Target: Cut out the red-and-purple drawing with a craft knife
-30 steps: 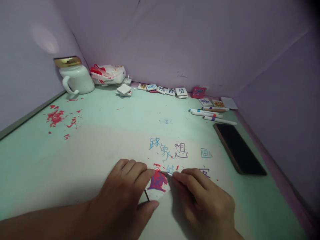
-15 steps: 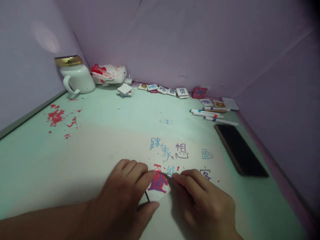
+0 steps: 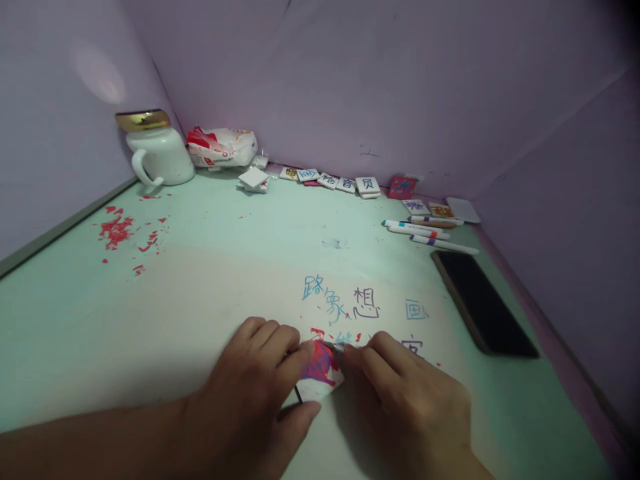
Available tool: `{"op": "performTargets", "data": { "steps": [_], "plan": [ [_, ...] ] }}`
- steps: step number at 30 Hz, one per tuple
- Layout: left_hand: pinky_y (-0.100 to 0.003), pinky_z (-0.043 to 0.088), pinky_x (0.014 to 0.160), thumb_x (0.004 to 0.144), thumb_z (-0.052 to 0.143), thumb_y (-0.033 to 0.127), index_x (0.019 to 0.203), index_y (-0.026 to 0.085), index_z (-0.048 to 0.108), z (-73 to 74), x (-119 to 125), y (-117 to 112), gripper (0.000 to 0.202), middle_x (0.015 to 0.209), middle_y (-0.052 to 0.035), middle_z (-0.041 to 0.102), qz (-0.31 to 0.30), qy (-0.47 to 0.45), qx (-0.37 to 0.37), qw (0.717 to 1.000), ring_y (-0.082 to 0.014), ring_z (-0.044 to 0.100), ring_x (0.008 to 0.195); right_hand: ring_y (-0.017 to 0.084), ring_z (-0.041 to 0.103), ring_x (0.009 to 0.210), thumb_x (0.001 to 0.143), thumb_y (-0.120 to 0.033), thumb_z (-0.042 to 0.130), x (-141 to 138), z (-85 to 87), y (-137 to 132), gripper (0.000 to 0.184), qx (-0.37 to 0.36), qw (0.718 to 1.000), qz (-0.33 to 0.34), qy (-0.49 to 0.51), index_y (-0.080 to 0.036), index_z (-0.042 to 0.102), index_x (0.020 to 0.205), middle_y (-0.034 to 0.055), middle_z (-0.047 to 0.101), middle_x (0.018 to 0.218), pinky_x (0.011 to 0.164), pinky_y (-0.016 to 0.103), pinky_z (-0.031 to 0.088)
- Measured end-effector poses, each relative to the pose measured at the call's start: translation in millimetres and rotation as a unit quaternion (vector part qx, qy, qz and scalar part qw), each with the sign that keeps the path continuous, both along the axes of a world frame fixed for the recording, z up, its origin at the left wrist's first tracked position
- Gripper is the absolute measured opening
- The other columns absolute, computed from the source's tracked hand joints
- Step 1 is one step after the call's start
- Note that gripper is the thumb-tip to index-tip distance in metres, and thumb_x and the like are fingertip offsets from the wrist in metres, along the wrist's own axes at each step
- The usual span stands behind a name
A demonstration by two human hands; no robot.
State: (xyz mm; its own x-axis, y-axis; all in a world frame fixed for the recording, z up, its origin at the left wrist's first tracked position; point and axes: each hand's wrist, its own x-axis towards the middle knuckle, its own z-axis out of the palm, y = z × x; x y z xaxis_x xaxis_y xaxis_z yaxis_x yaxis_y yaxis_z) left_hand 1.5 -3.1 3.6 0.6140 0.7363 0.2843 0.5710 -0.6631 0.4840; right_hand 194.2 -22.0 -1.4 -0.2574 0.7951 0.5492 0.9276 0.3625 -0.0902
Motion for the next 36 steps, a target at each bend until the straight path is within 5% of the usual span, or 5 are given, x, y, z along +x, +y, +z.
{"op": "performTargets", "data": {
  "steps": [5, 9, 14, 19, 36],
  "plan": [
    [-0.043, 0.043, 0.07, 0.075, 0.058, 0.015, 0.1, 0.017, 0.057, 0.0, 0.1, -0.2, 0.025, 0.089, -0.0067, 0.057, 0.005, 0.016, -0.01, 1.0, -0.0245, 0.05, 0.078, 0.013, 0.041, 0.047, 0.097, -0.022, 0.043, -0.7, -7.6, -2.6, 0.041, 0.01, 1.0, -0.017, 0.019, -0.023, 0.062, 0.062, -0.0027, 0.051, 0.054, 0.048, 0.031, 0.021],
    [-0.043, 0.043, 0.072, 0.074, 0.059, 0.015, 0.1, 0.018, 0.057, -0.6, 0.3, -0.1, 0.026, 0.091, -0.0068, 0.058, 0.009, 0.02, -0.006, 1.0, -0.0246, 0.05, 0.079, 0.012, 0.051, 0.055, 0.097, -0.018, 0.047, 2.3, -13.5, -3.9, 0.027, 0.033, 0.999, 0.0, 0.027, -0.024, 0.069, 0.081, -0.0035, 0.062, 0.063, 0.051, 0.027, 0.028],
    [-0.044, 0.042, 0.074, 0.073, 0.059, 0.013, 0.098, 0.019, 0.055, 1.3, 1.3, -1.0, 0.026, 0.093, -0.0063, 0.058, 0.017, 0.017, -0.021, 0.999, -0.0246, 0.05, 0.081, 0.01, 0.054, 0.051, 0.091, -0.025, 0.059, 10.1, -13.6, 1.5, 0.014, 0.016, 0.994, -0.069, 0.083, -0.026, 0.069, 0.08, -0.0058, 0.065, 0.066, 0.047, 0.026, 0.03],
    [-0.044, 0.043, 0.074, 0.073, 0.058, 0.013, 0.097, 0.02, 0.054, 3.0, 1.0, -0.8, 0.025, 0.093, -0.0062, 0.057, 0.015, 0.019, -0.033, 0.999, -0.0251, 0.05, 0.081, 0.008, 0.056, 0.051, 0.086, -0.021, 0.06, 14.6, -15.0, -4.6, 0.009, -0.032, 0.985, -0.018, 0.166, -0.024, 0.069, 0.086, -0.0045, 0.065, 0.068, 0.045, 0.022, 0.036],
    [-0.044, 0.044, 0.073, 0.075, 0.056, 0.011, 0.104, 0.019, 0.052, 2.0, 0.5, 1.0, 0.031, 0.095, -0.0075, 0.057, -0.001, -0.003, -0.012, 1.0, -0.0248, 0.051, 0.081, 0.01, 0.058, 0.055, 0.09, -0.019, 0.055, 5.6, -10.8, -9.1, 0.018, -0.008, 0.999, -0.026, 0.044, -0.025, 0.071, 0.083, -0.0048, 0.066, 0.069, 0.048, 0.026, 0.033]
  ]
}}
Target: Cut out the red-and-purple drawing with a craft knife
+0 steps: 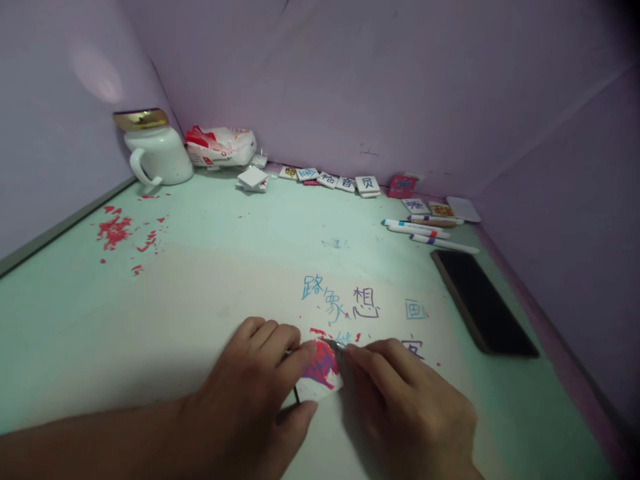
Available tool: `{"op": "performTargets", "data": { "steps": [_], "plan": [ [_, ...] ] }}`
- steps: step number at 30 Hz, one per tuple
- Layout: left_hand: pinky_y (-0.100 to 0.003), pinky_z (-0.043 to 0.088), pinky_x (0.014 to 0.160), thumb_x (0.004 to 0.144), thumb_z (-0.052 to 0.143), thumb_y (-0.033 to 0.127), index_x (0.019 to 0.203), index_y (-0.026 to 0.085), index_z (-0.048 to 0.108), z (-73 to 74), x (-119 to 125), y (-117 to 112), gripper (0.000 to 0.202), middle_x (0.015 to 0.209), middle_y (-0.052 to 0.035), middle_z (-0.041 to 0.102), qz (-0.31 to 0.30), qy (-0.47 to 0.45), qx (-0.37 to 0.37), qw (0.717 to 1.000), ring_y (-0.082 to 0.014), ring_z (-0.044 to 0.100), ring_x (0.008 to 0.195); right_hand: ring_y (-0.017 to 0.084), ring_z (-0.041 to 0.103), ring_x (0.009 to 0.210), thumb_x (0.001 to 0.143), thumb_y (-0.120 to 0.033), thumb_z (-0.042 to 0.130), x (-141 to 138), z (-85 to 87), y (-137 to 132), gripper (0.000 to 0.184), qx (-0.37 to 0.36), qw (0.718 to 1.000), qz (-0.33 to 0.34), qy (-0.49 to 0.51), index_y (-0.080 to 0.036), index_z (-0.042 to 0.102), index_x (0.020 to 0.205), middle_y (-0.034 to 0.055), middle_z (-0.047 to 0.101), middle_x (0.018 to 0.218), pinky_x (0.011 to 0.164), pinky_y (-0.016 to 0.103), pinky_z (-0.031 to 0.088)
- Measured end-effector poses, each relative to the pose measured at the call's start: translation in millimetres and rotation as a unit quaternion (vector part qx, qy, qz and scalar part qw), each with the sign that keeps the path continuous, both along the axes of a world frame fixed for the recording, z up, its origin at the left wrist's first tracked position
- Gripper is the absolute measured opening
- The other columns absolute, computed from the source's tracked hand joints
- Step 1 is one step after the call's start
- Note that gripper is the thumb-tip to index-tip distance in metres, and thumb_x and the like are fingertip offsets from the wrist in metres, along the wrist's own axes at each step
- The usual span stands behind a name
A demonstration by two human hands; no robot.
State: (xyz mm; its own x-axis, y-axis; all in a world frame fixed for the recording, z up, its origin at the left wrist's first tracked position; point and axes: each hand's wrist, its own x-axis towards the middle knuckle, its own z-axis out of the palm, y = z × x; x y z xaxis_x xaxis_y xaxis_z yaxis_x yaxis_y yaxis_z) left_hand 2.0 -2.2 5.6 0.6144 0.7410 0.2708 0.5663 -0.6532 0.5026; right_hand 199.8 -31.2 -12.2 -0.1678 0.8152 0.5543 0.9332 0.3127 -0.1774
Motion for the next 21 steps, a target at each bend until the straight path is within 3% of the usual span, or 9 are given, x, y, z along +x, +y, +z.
{"op": "performTargets", "data": {
  "steps": [3, 6, 13, 21],
  "plan": [
    [-0.043, 0.044, 0.072, 0.074, 0.057, 0.012, 0.1, 0.02, 0.053, 1.7, 0.0, -0.1, 0.028, 0.094, -0.0073, 0.057, 0.002, 0.014, -0.014, 1.0, -0.0249, 0.051, 0.081, 0.011, 0.056, 0.053, 0.091, -0.021, 0.055, 1.5, 1.0, 3.7, 0.019, 0.009, 0.998, -0.038, -0.038, -0.025, 0.07, 0.079, -0.0055, 0.067, 0.068, 0.047, 0.027, 0.03],
    [-0.044, 0.044, 0.072, 0.074, 0.058, 0.014, 0.096, 0.02, 0.054, 2.7, -0.2, -0.3, 0.023, 0.094, -0.0074, 0.057, 0.001, 0.019, -0.025, 0.999, -0.0249, 0.05, 0.08, 0.011, 0.056, 0.051, 0.088, -0.021, 0.058, 3.0, 1.3, 4.4, 0.014, 0.011, 0.998, -0.065, -0.012, -0.026, 0.07, 0.082, -0.0068, 0.067, 0.069, 0.046, 0.027, 0.03],
    [-0.044, 0.044, 0.074, 0.074, 0.058, 0.013, 0.101, 0.02, 0.053, 1.3, 0.2, 0.1, 0.028, 0.095, -0.007, 0.058, 0.007, 0.016, -0.014, 1.0, -0.0247, 0.052, 0.082, 0.01, 0.058, 0.054, 0.086, -0.017, 0.058, -1.4, 3.6, -3.6, 0.014, 0.0, 1.0, 0.004, 0.016, -0.025, 0.07, 0.084, -0.0056, 0.066, 0.07, 0.05, 0.026, 0.034],
    [-0.042, 0.044, 0.073, 0.074, 0.059, 0.013, 0.103, 0.019, 0.054, 2.1, -0.4, 0.0, 0.03, 0.094, -0.0071, 0.058, 0.001, 0.014, -0.006, 1.0, -0.0242, 0.051, 0.08, 0.01, 0.055, 0.052, 0.086, -0.017, 0.054, -2.9, 1.6, -0.9, 0.02, -0.001, 1.0, -0.009, 0.013, -0.025, 0.071, 0.08, -0.0053, 0.064, 0.066, 0.048, 0.027, 0.03]
  ]
}}
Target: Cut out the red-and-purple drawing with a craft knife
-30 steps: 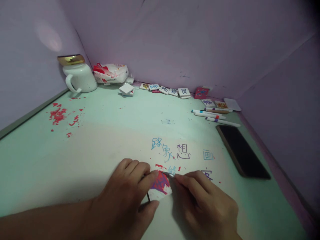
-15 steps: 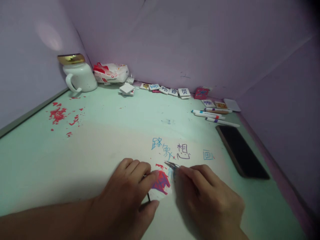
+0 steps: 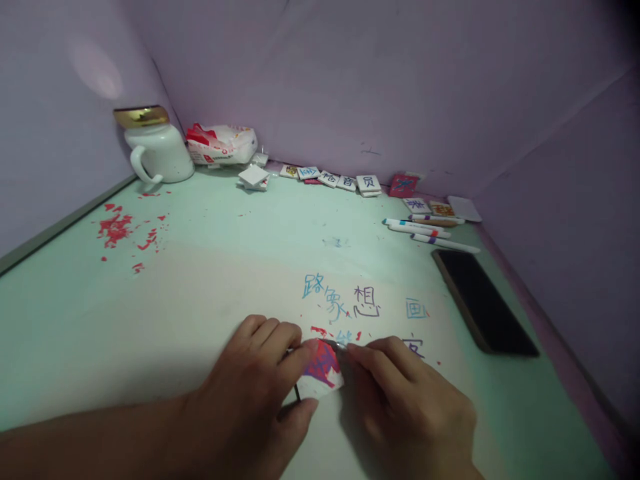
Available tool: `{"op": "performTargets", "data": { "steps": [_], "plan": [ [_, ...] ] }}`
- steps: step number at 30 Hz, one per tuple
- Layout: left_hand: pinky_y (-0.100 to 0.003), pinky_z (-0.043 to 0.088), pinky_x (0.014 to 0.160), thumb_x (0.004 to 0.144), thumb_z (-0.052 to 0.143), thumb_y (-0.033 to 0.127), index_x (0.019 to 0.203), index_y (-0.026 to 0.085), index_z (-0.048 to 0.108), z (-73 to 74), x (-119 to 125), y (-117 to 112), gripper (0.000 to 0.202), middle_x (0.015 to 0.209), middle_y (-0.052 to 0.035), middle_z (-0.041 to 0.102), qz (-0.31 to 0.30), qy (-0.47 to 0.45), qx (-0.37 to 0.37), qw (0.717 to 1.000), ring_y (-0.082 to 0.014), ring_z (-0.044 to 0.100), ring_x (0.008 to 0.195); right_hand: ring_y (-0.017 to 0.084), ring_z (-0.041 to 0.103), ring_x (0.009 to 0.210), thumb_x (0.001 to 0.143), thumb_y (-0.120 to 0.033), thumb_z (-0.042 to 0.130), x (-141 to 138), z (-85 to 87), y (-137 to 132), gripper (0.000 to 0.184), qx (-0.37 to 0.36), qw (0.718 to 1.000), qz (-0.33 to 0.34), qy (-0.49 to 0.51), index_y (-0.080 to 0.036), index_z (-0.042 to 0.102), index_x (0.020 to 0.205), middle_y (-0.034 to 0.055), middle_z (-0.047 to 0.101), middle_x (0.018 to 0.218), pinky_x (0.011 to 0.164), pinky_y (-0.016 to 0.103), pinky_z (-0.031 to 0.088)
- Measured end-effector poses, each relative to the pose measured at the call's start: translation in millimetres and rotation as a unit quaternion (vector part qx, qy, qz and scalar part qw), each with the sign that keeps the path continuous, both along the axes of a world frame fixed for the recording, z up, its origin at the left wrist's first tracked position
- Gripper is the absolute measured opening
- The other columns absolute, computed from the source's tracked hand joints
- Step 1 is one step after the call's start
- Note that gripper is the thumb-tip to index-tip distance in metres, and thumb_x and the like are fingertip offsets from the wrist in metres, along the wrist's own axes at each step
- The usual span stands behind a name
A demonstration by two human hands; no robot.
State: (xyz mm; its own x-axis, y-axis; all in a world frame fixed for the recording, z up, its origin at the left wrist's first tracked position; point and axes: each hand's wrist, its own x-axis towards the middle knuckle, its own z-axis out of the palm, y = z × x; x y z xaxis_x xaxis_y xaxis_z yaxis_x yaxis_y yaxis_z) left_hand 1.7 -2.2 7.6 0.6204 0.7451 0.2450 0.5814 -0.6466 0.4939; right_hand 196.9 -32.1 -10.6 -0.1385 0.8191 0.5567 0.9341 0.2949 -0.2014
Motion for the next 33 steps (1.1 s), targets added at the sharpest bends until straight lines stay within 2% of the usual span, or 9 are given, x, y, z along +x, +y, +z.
{"op": "performTargets", "data": {
  "steps": [4, 7, 10, 15, 23, 25, 29, 33],
  "plan": [
    [-0.041, 0.044, 0.073, 0.073, 0.06, 0.015, 0.097, 0.019, 0.055, 1.1, -1.1, 0.4, 0.025, 0.092, -0.007, 0.057, -0.002, 0.009, 0.005, 1.0, -0.0245, 0.052, 0.08, 0.011, 0.054, 0.05, 0.087, -0.021, 0.056, 3.8, 1.0, 3.9, 0.02, 0.011, 0.998, -0.049, -0.048, -0.026, 0.069, 0.073, -0.0051, 0.066, 0.065, 0.046, 0.028, 0.027],
    [-0.042, 0.044, 0.073, 0.073, 0.06, 0.015, 0.094, 0.019, 0.055, 1.4, -1.5, 0.4, 0.022, 0.093, -0.0074, 0.057, 0.0, 0.016, -0.002, 1.0, -0.025, 0.052, 0.081, 0.01, 0.054, 0.048, 0.088, -0.025, 0.058, 7.0, 1.6, 5.2, 0.017, 0.011, 0.997, -0.073, -0.025, -0.026, 0.07, 0.076, -0.006, 0.066, 0.066, 0.044, 0.028, 0.027],
    [-0.043, 0.044, 0.074, 0.074, 0.06, 0.015, 0.097, 0.019, 0.054, 1.0, -1.5, -0.4, 0.024, 0.094, -0.0076, 0.057, 0.002, 0.019, -0.011, 1.0, -0.0252, 0.052, 0.081, 0.01, 0.057, 0.052, 0.083, -0.02, 0.061, 5.4, 1.6, 1.8, 0.012, -0.004, 0.998, -0.048, 0.028, -0.027, 0.07, 0.081, -0.0072, 0.066, 0.068, 0.047, 0.026, 0.033],
    [-0.043, 0.044, 0.074, 0.075, 0.058, 0.014, 0.101, 0.019, 0.055, 0.6, -0.6, -0.8, 0.027, 0.095, -0.0079, 0.058, -0.001, 0.015, -0.005, 1.0, -0.025, 0.052, 0.081, 0.01, 0.059, 0.055, 0.08, -0.011, 0.057, -0.8, 2.0, -3.9, 0.021, -0.012, 0.999, 0.012, 0.027, -0.026, 0.07, 0.085, -0.0054, 0.067, 0.071, 0.049, 0.024, 0.035],
    [-0.044, 0.044, 0.073, 0.075, 0.058, 0.015, 0.099, 0.018, 0.055, -0.7, -1.1, 0.4, 0.024, 0.094, -0.0083, 0.057, -0.005, 0.004, -0.007, 1.0, -0.0258, 0.052, 0.081, 0.01, 0.06, 0.053, 0.084, -0.02, 0.06, 2.2, -1.3, -1.0, 0.012, -0.013, 1.0, -0.018, 0.014, -0.027, 0.07, 0.085, -0.0066, 0.068, 0.071, 0.046, 0.024, 0.035],
    [-0.044, 0.044, 0.073, 0.075, 0.058, 0.015, 0.099, 0.018, 0.055, -0.9, -1.3, 0.1, 0.024, 0.094, -0.0083, 0.057, -0.003, 0.009, -0.009, 1.0, -0.0257, 0.051, 0.08, 0.01, 0.059, 0.053, 0.085, -0.02, 0.061, 3.3, -2.2, -0.8, 0.011, -0.012, 1.0, -0.008, 0.018, -0.027, 0.069, 0.086, -0.007, 0.068, 0.072, 0.046, 0.024, 0.035],
    [-0.045, 0.043, 0.074, 0.077, 0.056, 0.013, 0.103, 0.018, 0.053, -0.3, -1.1, -0.1, 0.026, 0.095, -0.0089, 0.057, -0.009, 0.002, 0.004, 1.0, -0.0257, 0.051, 0.081, 0.01, 0.06, 0.055, 0.085, -0.017, 0.058, 1.3, -1.5, -2.6, 0.015, -0.023, 0.999, 0.013, 0.034, -0.027, 0.069, 0.087, -0.0063, 0.067, 0.072, 0.048, 0.025, 0.035],
    [-0.045, 0.044, 0.074, 0.078, 0.055, 0.013, 0.103, 0.018, 0.052, -0.7, -1.2, -0.5, 0.026, 0.095, -0.0089, 0.056, -0.017, -0.007, -0.001, 1.0, -0.0255, 0.05, 0.082, 0.011, 0.058, 0.054, 0.086, -0.018, 0.055, -0.9, -0.6, -2.3, 0.017, -0.024, 0.999, -0.002, 0.023, -0.026, 0.07, 0.083, -0.0057, 0.066, 0.07, 0.048, 0.026, 0.033]
  ]
}}
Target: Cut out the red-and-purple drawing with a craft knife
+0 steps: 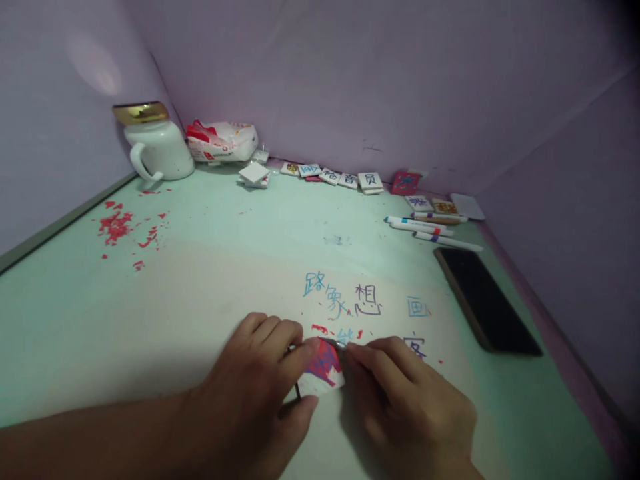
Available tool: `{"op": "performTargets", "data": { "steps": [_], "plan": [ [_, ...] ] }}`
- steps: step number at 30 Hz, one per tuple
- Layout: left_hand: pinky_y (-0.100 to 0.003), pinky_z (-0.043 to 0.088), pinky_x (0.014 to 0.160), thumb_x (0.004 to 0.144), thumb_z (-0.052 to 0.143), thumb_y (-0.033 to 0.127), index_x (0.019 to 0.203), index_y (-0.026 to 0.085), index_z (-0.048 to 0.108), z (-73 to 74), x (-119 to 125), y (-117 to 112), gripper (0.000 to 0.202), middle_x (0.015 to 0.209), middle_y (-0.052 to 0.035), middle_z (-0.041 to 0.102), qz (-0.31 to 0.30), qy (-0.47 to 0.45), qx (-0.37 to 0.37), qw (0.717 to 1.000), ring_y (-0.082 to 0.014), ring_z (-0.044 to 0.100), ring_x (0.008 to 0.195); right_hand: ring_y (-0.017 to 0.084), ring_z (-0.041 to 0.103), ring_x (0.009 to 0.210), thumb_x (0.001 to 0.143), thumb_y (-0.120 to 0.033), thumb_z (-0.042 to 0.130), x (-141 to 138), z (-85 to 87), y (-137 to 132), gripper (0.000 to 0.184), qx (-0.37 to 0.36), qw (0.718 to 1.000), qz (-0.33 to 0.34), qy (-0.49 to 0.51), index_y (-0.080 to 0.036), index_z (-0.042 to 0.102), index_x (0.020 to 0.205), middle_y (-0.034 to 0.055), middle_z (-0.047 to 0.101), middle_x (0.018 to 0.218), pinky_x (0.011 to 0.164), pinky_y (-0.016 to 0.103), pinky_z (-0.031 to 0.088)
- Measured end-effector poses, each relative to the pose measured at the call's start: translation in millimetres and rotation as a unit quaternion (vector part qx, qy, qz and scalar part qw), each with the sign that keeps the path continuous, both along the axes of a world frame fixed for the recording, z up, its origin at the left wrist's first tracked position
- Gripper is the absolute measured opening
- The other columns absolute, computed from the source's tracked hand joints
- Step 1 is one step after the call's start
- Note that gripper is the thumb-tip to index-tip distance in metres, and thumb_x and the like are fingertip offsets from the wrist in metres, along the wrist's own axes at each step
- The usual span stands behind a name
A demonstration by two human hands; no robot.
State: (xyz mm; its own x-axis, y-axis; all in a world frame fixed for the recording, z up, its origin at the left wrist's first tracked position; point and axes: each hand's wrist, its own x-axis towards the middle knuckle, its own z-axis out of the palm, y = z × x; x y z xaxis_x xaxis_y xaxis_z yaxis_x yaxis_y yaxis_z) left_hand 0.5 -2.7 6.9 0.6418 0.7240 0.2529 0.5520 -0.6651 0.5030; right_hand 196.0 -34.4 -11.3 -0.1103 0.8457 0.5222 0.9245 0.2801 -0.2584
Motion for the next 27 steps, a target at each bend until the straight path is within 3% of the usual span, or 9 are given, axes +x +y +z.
{"op": "performTargets", "data": {
  "steps": [5, 12, 21, 27],
  "plan": [
    [-0.045, 0.043, 0.072, 0.076, 0.056, 0.014, 0.097, 0.018, 0.053, -1.9, -0.9, -0.1, 0.022, 0.093, -0.0086, 0.055, 0.005, 0.021, -0.013, 1.0, -0.0259, 0.05, 0.08, 0.01, 0.057, 0.049, 0.088, -0.023, 0.056, 3.2, -2.7, 5.4, 0.017, 0.026, 0.998, -0.049, -0.012, -0.026, 0.07, 0.079, -0.0066, 0.067, 0.068, 0.045, 0.027, 0.03],
    [-0.046, 0.044, 0.076, 0.076, 0.054, 0.013, 0.106, 0.019, 0.05, -0.1, -0.2, -0.5, 0.03, 0.098, -0.0087, 0.057, 0.015, 0.007, 0.008, 1.0, -0.0265, 0.051, 0.084, 0.009, 0.058, 0.053, 0.086, -0.02, 0.055, 1.4, 0.0, -1.7, 0.016, -0.002, 1.0, -0.009, 0.002, -0.026, 0.07, 0.084, -0.0066, 0.067, 0.07, 0.049, 0.025, 0.033],
    [-0.045, 0.043, 0.074, 0.076, 0.056, 0.013, 0.103, 0.019, 0.051, 0.0, 0.7, 0.9, 0.028, 0.097, -0.0085, 0.057, 0.013, 0.016, 0.004, 1.0, -0.0265, 0.051, 0.083, 0.009, 0.057, 0.05, 0.088, -0.026, 0.058, 6.2, -1.6, 6.3, 0.015, 0.033, 0.998, -0.058, -0.016, -0.027, 0.069, 0.079, -0.0074, 0.066, 0.066, 0.045, 0.027, 0.03],
    [-0.044, 0.043, 0.075, 0.076, 0.056, 0.014, 0.104, 0.019, 0.052, -0.6, 0.2, 0.5, 0.029, 0.097, -0.0083, 0.057, 0.007, 0.02, -0.004, 1.0, -0.0258, 0.051, 0.083, 0.009, 0.058, 0.052, 0.086, -0.024, 0.059, 5.6, 0.5, 0.0, 0.01, 0.011, 1.0, 0.003, 0.02, -0.027, 0.069, 0.086, -0.0071, 0.066, 0.07, 0.047, 0.025, 0.034]
  ]
}}
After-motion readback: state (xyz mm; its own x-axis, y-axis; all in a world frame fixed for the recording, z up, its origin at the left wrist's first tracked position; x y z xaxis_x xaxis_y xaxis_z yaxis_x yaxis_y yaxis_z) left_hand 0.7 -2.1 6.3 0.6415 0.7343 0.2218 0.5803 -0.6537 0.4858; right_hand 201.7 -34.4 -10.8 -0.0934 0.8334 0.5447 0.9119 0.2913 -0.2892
